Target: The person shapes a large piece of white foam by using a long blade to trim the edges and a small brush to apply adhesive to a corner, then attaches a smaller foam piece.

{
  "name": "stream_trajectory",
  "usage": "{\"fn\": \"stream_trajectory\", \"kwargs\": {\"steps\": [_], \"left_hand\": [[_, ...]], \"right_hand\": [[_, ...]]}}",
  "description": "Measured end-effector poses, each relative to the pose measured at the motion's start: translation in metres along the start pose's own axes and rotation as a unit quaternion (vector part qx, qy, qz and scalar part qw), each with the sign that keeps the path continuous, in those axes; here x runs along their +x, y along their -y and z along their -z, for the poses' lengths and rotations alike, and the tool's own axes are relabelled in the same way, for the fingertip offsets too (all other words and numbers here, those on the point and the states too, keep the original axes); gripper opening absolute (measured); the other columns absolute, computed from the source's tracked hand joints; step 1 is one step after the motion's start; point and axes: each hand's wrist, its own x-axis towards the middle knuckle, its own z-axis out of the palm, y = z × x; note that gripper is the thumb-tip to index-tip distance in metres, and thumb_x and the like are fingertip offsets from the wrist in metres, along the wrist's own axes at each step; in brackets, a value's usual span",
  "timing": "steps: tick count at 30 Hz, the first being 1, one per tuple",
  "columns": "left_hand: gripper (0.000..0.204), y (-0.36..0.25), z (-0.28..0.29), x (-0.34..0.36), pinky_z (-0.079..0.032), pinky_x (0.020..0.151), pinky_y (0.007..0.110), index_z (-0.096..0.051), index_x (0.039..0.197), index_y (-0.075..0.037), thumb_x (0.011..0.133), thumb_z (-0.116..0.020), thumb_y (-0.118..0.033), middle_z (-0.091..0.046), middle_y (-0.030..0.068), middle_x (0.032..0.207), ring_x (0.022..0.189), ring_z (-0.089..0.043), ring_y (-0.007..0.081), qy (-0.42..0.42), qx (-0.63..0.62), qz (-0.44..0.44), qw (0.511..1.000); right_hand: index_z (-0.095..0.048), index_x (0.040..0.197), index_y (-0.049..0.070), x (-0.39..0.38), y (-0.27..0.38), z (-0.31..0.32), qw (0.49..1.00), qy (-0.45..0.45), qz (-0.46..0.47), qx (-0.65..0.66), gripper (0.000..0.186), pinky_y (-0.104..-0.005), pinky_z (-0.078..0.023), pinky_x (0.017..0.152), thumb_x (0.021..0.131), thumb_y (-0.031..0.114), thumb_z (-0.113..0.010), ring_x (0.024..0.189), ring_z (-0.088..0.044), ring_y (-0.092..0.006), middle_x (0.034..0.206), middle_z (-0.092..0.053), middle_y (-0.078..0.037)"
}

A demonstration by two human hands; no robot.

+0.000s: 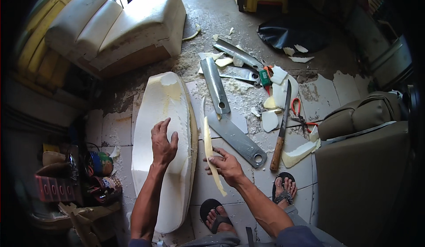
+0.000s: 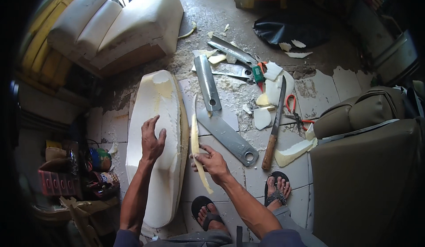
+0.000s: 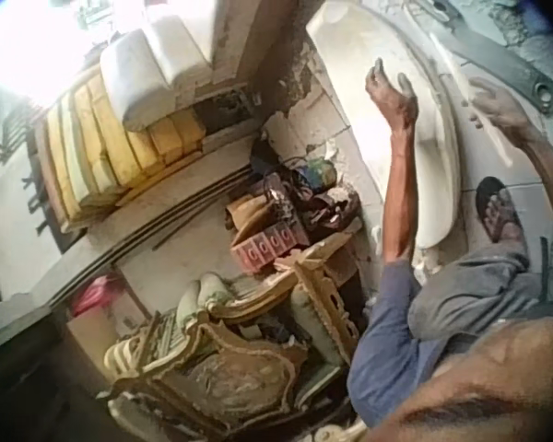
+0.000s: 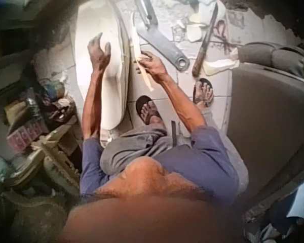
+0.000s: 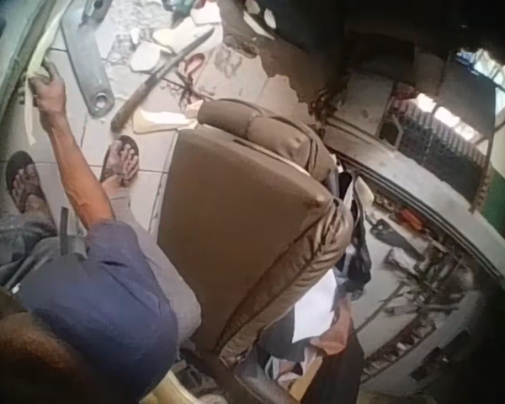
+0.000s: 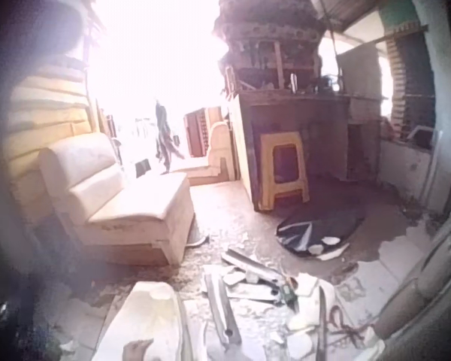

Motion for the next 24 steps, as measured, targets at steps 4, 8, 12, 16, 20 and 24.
{"fn": "stream_trajectory", "kwargs": {"steps": [4, 8, 12, 16, 20, 24], "left_hand": [[0.070, 0.016, -0.059, 0.029, -0.026, 0.114, 0.066, -0.049, 0.143, -0.007, 0.089, -0.072, -0.044, -0.042, 0.0255, 0.142, 0.137, -0.038, 0.0430, -0.032, 0.143, 0.059, 0.987], [0.084, 0.004, -0.082, 0.057, -0.017, 0.113, 0.074, -0.045, 0.142, -0.010, 0.082, -0.072, -0.063, -0.034, 0.0196, 0.145, 0.144, -0.029, 0.0405, -0.012, 0.211, 0.121, 0.970], [0.081, 0.007, -0.079, 0.067, -0.026, 0.102, 0.070, -0.045, 0.133, -0.013, 0.077, -0.076, -0.064, -0.035, 0.0149, 0.129, 0.134, -0.035, 0.0391, -0.008, 0.234, 0.133, 0.963], [0.074, 0.000, -0.083, 0.085, -0.028, 0.098, 0.064, -0.048, 0.126, -0.014, 0.077, -0.077, -0.060, -0.038, 0.0139, 0.123, 0.125, -0.039, 0.0368, -0.001, 0.278, 0.169, 0.946], [0.056, 0.009, -0.084, 0.087, -0.034, 0.095, 0.060, -0.052, 0.119, -0.013, 0.082, -0.075, -0.047, -0.043, 0.0140, 0.119, 0.121, -0.042, 0.0362, -0.029, 0.291, 0.146, 0.945], [0.045, 0.012, -0.090, 0.090, -0.036, 0.092, 0.058, -0.054, 0.117, -0.012, 0.085, -0.073, -0.039, -0.045, 0.0138, 0.118, 0.119, -0.043, 0.0351, -0.030, 0.283, 0.128, 0.950]], "right_hand": [[-0.043, 0.151, -0.001, 0.056, -0.024, -0.005, 0.989, -0.111, 0.098, -0.015, 0.058, -0.0311, -0.063, 0.072, 0.097, 0.007, -0.064, 0.083, -0.070, -0.0196, 0.110, -0.066, -0.012], [-0.054, 0.146, 0.008, 0.106, -0.026, -0.008, 0.966, -0.202, 0.098, -0.127, 0.058, -0.0344, -0.058, 0.080, 0.092, 0.022, -0.066, 0.092, -0.069, -0.0229, 0.109, -0.067, -0.016], [-0.063, 0.139, 0.009, 0.157, -0.042, -0.014, 0.915, -0.270, 0.206, -0.219, 0.047, -0.0389, -0.052, 0.091, 0.097, 0.029, -0.062, 0.102, -0.067, -0.0303, 0.106, -0.067, -0.019], [-0.066, 0.134, 0.006, 0.177, -0.035, -0.016, 0.899, -0.299, 0.212, -0.239, 0.042, -0.0366, -0.051, 0.092, 0.100, 0.031, -0.062, 0.103, -0.067, -0.0334, 0.112, -0.070, -0.019], [-0.067, 0.133, 0.005, 0.185, -0.034, -0.024, 0.888, -0.291, 0.235, -0.268, 0.040, -0.0375, -0.052, 0.089, 0.100, 0.028, -0.062, 0.099, -0.067, -0.0321, 0.111, -0.069, -0.018], [-0.067, 0.132, 0.005, 0.187, -0.031, -0.020, 0.893, -0.299, 0.211, -0.261, 0.040, -0.0372, -0.052, 0.085, 0.099, 0.027, -0.063, 0.094, -0.067, -0.0308, 0.111, -0.068, -0.017]]}}
